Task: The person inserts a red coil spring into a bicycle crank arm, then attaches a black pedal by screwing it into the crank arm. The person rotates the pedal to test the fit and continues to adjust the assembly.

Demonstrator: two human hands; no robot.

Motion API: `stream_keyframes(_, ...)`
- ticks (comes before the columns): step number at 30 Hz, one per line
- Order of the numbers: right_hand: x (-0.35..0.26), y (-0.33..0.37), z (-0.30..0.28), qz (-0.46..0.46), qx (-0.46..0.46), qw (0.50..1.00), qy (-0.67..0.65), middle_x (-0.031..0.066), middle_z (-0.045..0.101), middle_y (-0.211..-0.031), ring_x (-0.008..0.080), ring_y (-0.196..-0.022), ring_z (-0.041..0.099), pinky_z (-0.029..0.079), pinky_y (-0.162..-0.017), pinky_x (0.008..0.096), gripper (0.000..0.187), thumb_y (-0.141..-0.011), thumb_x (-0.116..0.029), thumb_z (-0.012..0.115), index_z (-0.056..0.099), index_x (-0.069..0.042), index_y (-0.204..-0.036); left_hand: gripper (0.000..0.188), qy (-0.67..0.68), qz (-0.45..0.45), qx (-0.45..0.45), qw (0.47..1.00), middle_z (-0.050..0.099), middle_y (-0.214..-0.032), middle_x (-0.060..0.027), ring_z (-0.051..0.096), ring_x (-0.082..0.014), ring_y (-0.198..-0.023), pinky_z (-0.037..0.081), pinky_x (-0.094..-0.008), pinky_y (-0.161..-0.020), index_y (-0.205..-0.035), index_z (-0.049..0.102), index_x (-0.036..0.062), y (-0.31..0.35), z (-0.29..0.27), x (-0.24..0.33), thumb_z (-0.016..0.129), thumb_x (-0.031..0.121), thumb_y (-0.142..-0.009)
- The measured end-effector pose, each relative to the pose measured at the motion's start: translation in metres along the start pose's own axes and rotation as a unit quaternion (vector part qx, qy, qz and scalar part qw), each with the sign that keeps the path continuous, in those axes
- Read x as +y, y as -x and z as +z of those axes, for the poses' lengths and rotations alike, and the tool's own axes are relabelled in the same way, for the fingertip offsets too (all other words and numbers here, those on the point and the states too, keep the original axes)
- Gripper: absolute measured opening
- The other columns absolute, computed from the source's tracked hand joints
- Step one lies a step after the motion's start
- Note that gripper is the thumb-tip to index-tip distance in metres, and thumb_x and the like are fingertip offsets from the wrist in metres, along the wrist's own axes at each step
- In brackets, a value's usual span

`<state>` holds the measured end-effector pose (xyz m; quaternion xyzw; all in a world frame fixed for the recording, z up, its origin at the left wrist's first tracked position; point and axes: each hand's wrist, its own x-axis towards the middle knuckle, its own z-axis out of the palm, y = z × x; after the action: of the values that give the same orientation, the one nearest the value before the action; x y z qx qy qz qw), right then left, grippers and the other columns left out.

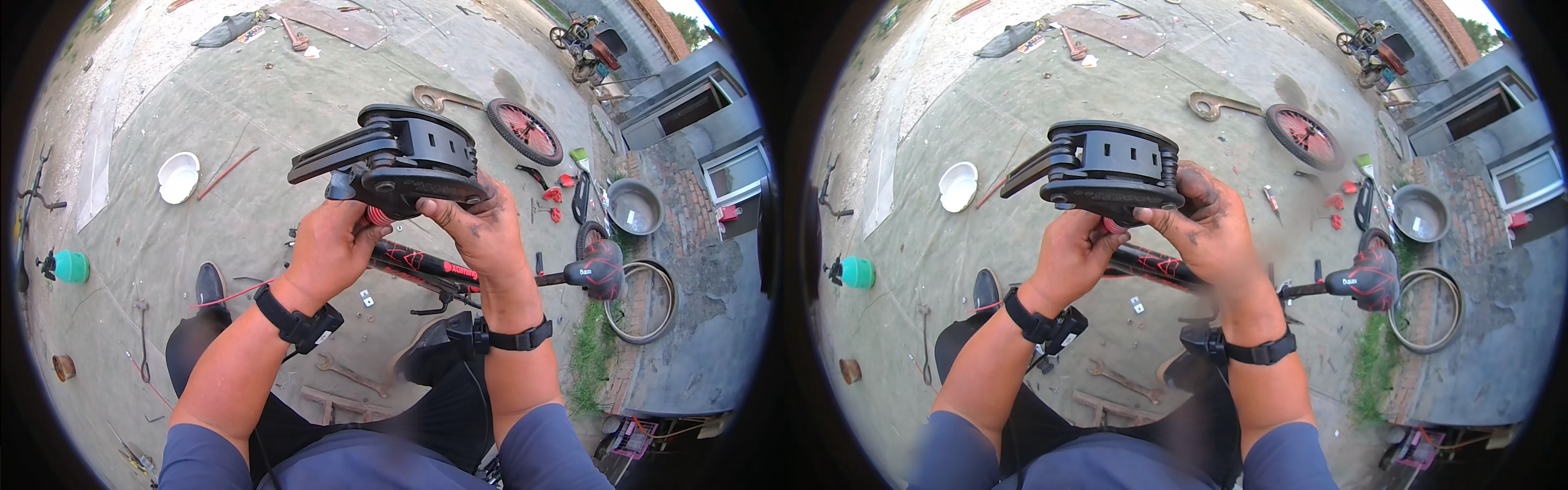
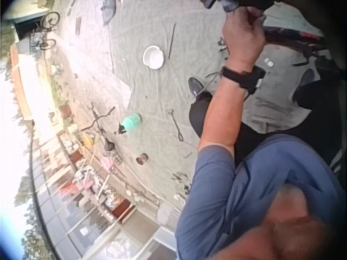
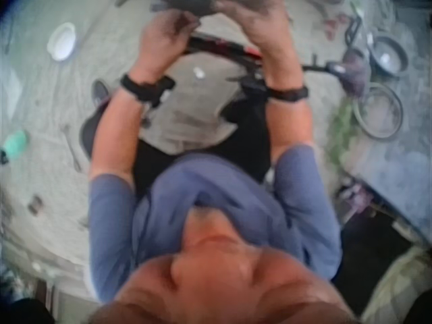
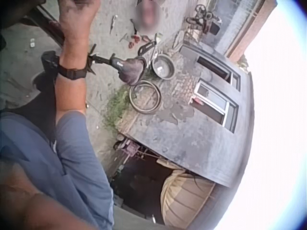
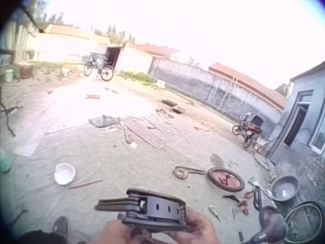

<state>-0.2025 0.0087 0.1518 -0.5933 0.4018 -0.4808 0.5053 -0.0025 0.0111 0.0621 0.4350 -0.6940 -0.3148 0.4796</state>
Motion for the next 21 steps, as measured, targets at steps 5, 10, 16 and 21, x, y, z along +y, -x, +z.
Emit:
stream_keyframes(5,0.001,0.0,-0.001,0.008,-0.006,1.0,-0.011,0.0089,0.074,-0.117,0.0151,-0.11,0.067,0.053,-0.099,0.033,0.036,-0.09,0.001,0.082,0.066,0.004,-0.122,0.018,0.008,0.0,0.004,1.0,0.069,-0.088,-0.0164,0.067,-0.0399,-0.083,0.054,-0.0457,-0.071,-0.095,0.07,0.0044,0.0,0.0,0.001,0.082,0.011,-0.084)
stream_keyframes(10,0.011,0.003,-0.009,0.012,-0.007,0.996,-0.084,0.0105,0.073,-0.123,0.0164,-0.114,0.067,0.052,-0.103,0.034,0.047,-0.092,-0.004,0.082,0.064,0.006,-0.134,0.02,-0.005,0.001,-0.011,1.0,0.068,-0.091,-0.0101,0.067,-0.0251,-0.08,0.055,-0.0363,-0.072,-0.103,0.069,0.0023,-0.001,0.001,-0.004,0.08,0.002,-0.086)
stream_keyframes(16,0.031,0.002,-0.014,0.004,0.003,0.993,-0.12,0.0089,0.075,-0.123,0.0154,-0.114,0.067,0.051,-0.105,0.0336,0.04,-0.096,-0.008,0.079,0.068,0.004,-0.132,0.031,0.009,-0.013,-0.014,1.0,0.068,-0.096,-0.0048,0.067,-0.0151,-0.087,0.055,-0.0305,-0.076,-0.117,0.067,0.0019,-0.001,0.003,-0.007,0.077,-0.006,-0.089)
stream_keyframes(21,0.033,0.001,-0.013,-0.001,0.011,0.989,-0.145,0.0089,0.075,-0.124,0.015,-0.113,0.067,0.051,-0.104,0.033,0.04,-0.097,-0.01,0.079,0.069,0.003,-0.133,0.035,0.058,-0.023,-0.016,0.998,0.068,-0.099,-0.0038,0.066,-0.0134,-0.089,0.055,-0.0304,-0.08,-0.122,0.066,0.0024,-0.002,0.006,-0.005,0.075,-0.008,-0.09)
